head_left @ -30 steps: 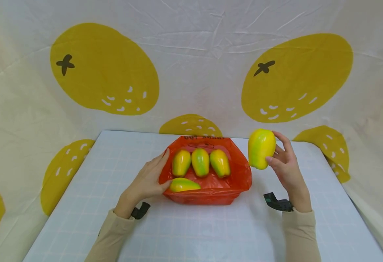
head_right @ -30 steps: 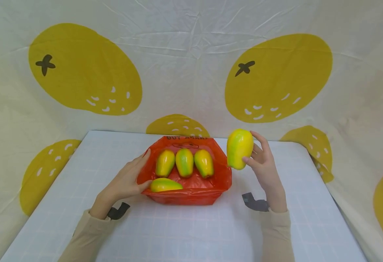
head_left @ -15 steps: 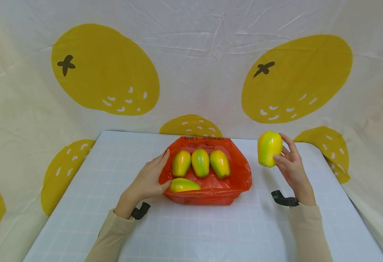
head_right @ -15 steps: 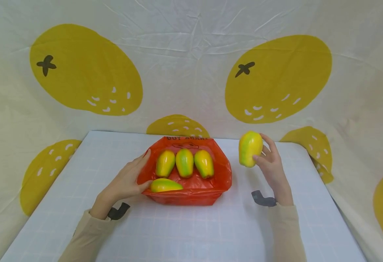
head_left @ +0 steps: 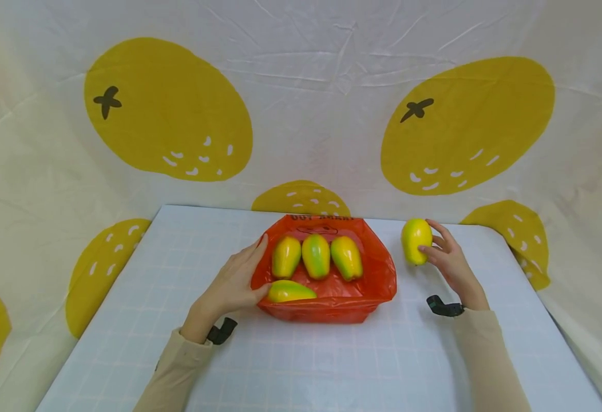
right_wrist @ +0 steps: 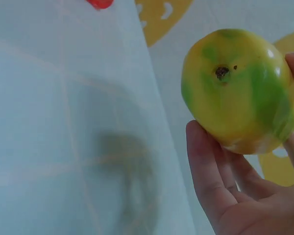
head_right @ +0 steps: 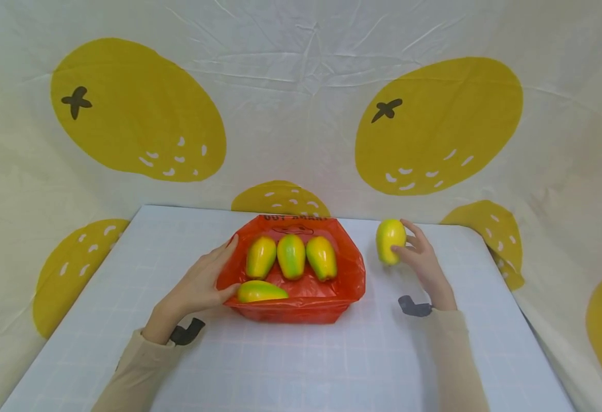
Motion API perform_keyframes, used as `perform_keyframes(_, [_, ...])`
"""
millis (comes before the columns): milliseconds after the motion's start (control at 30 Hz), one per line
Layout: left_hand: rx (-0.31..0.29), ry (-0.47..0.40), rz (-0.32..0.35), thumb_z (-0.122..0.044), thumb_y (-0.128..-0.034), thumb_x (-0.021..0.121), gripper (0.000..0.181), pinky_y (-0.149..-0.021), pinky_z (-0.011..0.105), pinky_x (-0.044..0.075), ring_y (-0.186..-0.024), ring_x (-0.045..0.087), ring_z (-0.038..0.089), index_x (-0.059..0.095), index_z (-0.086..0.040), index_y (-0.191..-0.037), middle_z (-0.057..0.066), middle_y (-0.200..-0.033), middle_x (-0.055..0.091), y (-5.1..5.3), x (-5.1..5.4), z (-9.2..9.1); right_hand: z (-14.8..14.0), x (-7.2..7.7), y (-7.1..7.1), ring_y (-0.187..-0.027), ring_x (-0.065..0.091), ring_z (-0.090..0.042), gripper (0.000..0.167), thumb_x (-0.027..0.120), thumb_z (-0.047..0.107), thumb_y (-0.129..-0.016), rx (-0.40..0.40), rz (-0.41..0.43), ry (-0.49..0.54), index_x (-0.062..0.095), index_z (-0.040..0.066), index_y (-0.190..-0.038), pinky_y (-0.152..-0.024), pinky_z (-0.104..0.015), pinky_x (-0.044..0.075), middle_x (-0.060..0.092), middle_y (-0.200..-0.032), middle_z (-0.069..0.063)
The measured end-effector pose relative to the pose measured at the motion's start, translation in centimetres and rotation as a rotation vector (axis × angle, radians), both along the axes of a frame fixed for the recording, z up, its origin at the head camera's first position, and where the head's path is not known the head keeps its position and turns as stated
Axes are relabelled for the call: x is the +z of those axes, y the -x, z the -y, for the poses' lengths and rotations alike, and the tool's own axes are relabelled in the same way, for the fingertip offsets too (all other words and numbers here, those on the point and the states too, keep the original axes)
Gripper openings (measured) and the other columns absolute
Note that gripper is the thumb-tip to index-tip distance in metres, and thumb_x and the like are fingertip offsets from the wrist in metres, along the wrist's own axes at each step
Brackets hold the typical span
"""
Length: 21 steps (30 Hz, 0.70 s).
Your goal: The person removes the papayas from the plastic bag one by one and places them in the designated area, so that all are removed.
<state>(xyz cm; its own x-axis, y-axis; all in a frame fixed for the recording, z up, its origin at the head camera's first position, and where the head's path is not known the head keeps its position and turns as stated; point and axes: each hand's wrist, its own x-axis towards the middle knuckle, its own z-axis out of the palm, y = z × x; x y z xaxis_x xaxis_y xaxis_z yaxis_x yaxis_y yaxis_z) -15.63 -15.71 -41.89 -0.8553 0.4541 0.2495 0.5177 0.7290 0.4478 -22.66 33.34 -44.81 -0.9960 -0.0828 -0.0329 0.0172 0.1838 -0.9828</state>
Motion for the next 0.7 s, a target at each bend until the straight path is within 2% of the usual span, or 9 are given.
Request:
perform_keyframes(67, [-0.001,0.004,0.002,-0.028,-0.0826,0.071,0.093,-0.110,0.058,0.033,-0.140,0.037,0.038,0.022,0.004,-0.155,0.022,-0.158,0.030,0.0,0.0,0.0,0.0,-0.6,0.2,-0.122,0.042,-0.026,0.075,0.063,0.021,-0.098,-0.009,0.039,-0.034,0.021,0.033,-0.159,-0.091,-0.019,0.049,0.020,-0.156,-0.024])
perform_keyframes(133, [-0.001,0.007,0.002,-0.028,-0.0827,0.071,0.093,-0.110,0.058,0.033,-0.140,0.037,0.038,0.022,0.004,-0.155,0.022,-0.158,0.030,0.0,0.0,0.0,0.1,-1.1,0.4,-0.127,0.039,-0.032,0.075,0.062,0.023,-0.098,-0.012,0.069,-0.051,0.019,0.035,-0.159,-0.102,-0.029,0.046,0.019,-0.157,-0.024])
perform_keyframes(200, [0.000,0.009,0.003,-0.028,-0.0829,0.070,0.093,-0.111,0.058,0.033,-0.140,0.037,0.038,0.022,0.004,-0.155,0.021,-0.158,0.030,0.0,0.1,0.0,0.2,-1.5,0.7,-0.132,0.035,-0.037,0.076,0.062,0.026,-0.098,-0.015,0.096,-0.073,0.018,0.037,-0.159,-0.110,-0.042,0.038,0.018,-0.159,-0.024])
perform_keyframes(300, [-0.002,0.003,0.003,-0.028,-0.0828,0.070,0.092,-0.111,0.058,0.032,-0.140,0.037,0.038,0.022,0.004,-0.155,0.022,-0.158,0.030,0.0,0.1,-0.1,0.4,-2.0,1.0,-0.136,0.030,-0.044,0.077,0.064,0.027,-0.097,-0.017,0.121,-0.109,0.018,0.033,-0.159,-0.113,-0.059,0.027,0.020,-0.158,-0.025])
perform_keyframes(467, [-0.002,-0.004,0.009,-0.028,-0.0829,0.070,0.092,-0.111,0.058,0.032,-0.140,0.037,0.038,0.022,0.004,-0.155,0.021,-0.158,0.030,-0.1,0.1,-0.1,0.7,-2.7,1.4,-0.138,0.027,-0.046,0.079,0.064,0.025,-0.096,-0.007,0.152,-0.149,0.018,0.023,-0.160,-0.113,-0.064,0.022,0.022,-0.157,-0.028])
perform_keyframes(700, [-0.002,0.000,0.007,-0.029,-0.0827,0.069,0.092,-0.110,0.058,0.033,-0.140,0.037,0.038,0.022,0.004,-0.155,0.022,-0.158,0.030,-0.1,0.1,0.0,0.9,-2.8,1.5,-0.140,0.024,-0.046,0.079,0.062,0.029,-0.097,-0.001,0.176,-0.175,0.015,0.021,-0.160,-0.114,-0.064,0.019,0.019,-0.158,-0.029])
